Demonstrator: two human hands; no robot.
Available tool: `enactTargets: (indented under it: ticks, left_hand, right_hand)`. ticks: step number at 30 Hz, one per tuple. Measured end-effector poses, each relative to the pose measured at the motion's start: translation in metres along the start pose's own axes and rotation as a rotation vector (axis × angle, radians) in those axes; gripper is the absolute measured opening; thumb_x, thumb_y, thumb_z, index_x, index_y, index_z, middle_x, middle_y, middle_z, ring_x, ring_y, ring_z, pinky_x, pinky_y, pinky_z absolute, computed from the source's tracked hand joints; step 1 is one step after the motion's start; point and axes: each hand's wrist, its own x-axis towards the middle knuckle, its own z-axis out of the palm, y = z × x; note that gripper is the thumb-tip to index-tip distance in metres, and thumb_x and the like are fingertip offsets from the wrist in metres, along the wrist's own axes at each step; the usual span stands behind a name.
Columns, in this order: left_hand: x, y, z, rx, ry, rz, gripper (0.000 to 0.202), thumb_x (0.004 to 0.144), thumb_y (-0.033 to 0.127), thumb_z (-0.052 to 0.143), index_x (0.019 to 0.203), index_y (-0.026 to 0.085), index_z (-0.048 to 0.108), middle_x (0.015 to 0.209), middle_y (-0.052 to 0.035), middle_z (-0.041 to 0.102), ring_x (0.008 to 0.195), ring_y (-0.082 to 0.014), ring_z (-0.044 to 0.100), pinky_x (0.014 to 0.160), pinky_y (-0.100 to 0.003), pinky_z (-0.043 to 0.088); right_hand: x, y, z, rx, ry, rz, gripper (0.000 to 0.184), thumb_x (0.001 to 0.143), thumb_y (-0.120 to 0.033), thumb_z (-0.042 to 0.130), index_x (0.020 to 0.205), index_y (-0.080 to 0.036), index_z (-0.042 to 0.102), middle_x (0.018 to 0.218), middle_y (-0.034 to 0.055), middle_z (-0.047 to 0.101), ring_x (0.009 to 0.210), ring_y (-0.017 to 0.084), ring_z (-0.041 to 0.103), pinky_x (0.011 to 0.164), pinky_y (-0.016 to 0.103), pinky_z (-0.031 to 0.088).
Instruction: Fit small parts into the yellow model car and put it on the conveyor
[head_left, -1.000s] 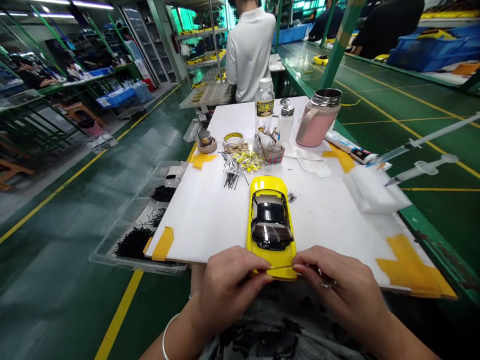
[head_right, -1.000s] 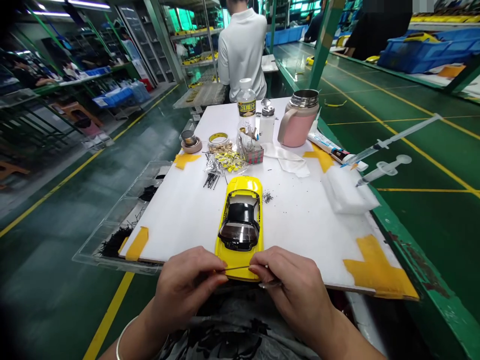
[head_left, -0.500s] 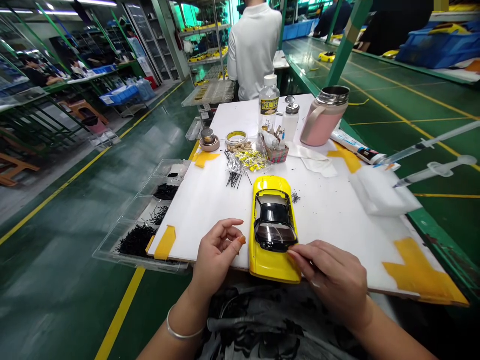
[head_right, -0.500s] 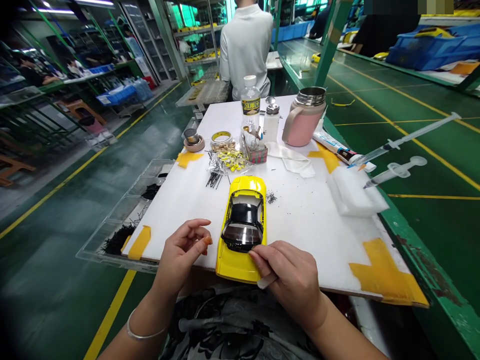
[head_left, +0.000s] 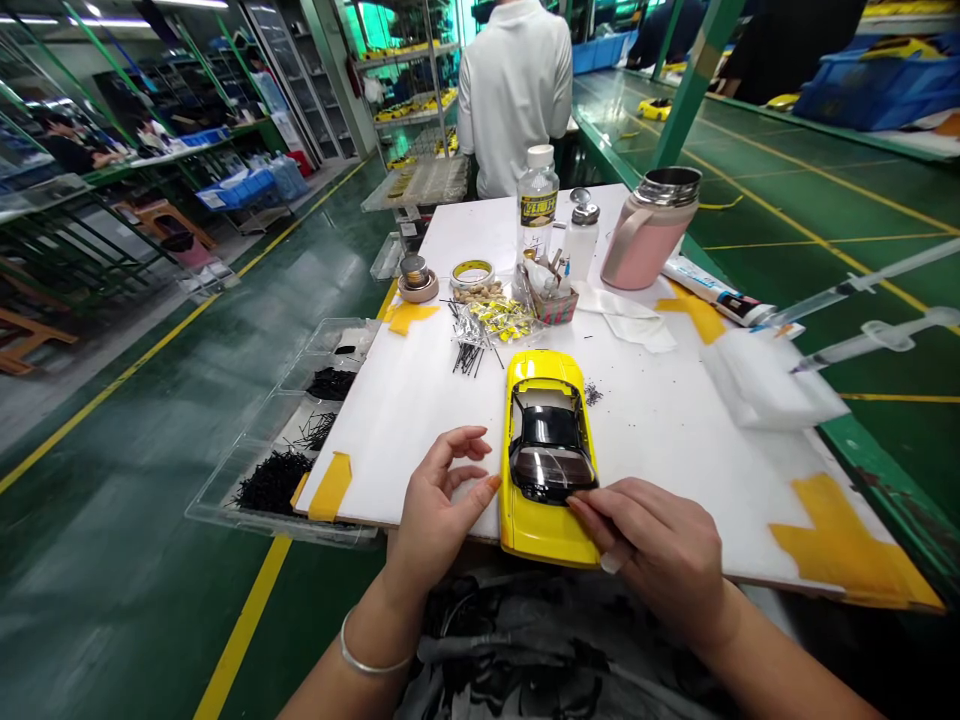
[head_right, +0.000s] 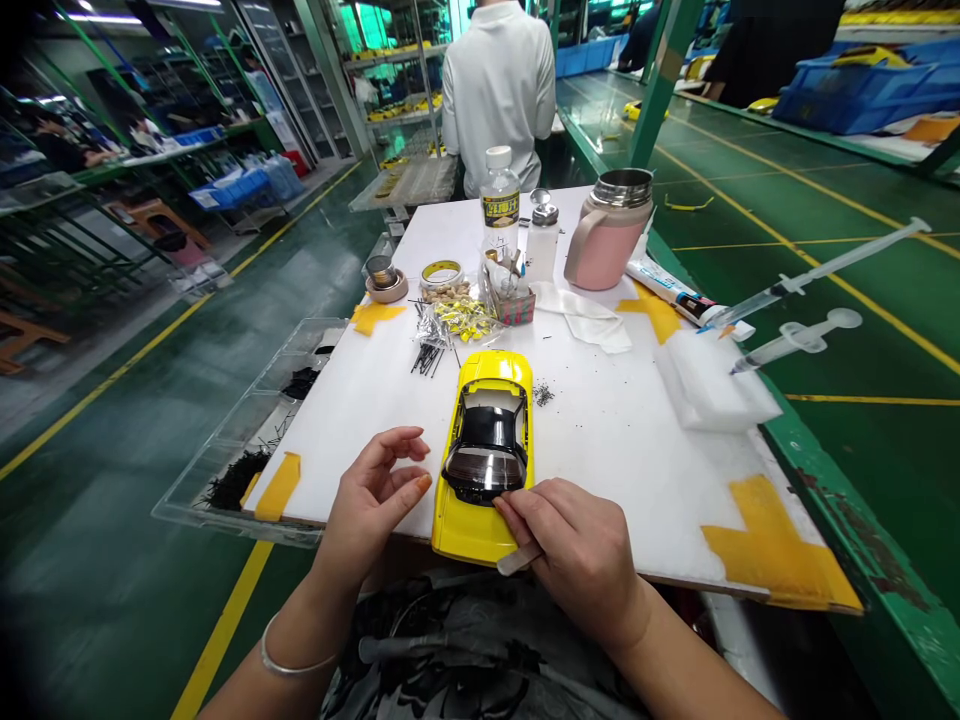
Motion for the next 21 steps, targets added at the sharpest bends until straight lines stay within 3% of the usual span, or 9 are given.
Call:
enactTargets:
  ticks: [3, 6, 13, 21]
  left_hand:
    - [0.002, -0.002, 0.005, 0.014, -0.057, 0.033, 0.055, 0.086, 0.024, 0.077, 0.136, 0.031, 0.054, 0.141, -0.0041, 0.057, 0.138, -0.021, 0.049, 0.113, -0.034, 0.045]
    - [0.004, -0.001, 0.012, 0.106, -0.096, 0.056, 0.062, 0.086, 0.018, 0.072, 0.141, 0.032, 0.049, 0.153, -0.0031, 0.049, 0.145, -0.0223, 0.044, 0.12, -0.039, 0.038]
    - [0.01, 0.005, 0.028, 0.22, -0.062, 0.066, 0.071, 0.077, 0.01, 0.061, 0.144, 0.026, 0.047, 0.152, -0.005, 0.051, 0.138, -0.0241, 0.051, 0.12, -0.042, 0.037]
    - [0.012, 0.007, 0.03, 0.212, -0.052, 0.02, 0.071, 0.075, 0.012, 0.06, 0.143, 0.025, 0.048, 0.151, -0.0054, 0.053, 0.136, -0.0264, 0.053, 0.116, -0.044, 0.04]
  right_hand:
    - [0.0, 0.002, -0.001, -0.038, -0.006, -0.035, 0.012, 0.094, -0.001, 0.069, 0.098, -0.012, 0.065, 0.078, 0.0048, 0.066, 0.066, 0.015, 0.058, 0.062, 0.029, 0.041]
    - [-0.001, 0.003, -0.001, -0.06, -0.015, -0.047, 0.011, 0.095, -0.002, 0.069, 0.1, -0.012, 0.066, 0.079, 0.005, 0.067, 0.066, 0.016, 0.058, 0.062, 0.03, 0.041]
    - [-0.006, 0.01, -0.005, -0.024, -0.024, 0.035, 0.006, 0.097, -0.007, 0.068, 0.098, -0.013, 0.068, 0.075, 0.003, 0.064, 0.063, 0.014, 0.056, 0.059, 0.029, 0.04]
    - [-0.007, 0.01, -0.032, 0.092, 0.025, 0.209, 0.01, 0.103, -0.014, 0.062, 0.101, -0.02, 0.07, 0.08, 0.0002, 0.07, 0.065, 0.011, 0.063, 0.06, 0.024, 0.045]
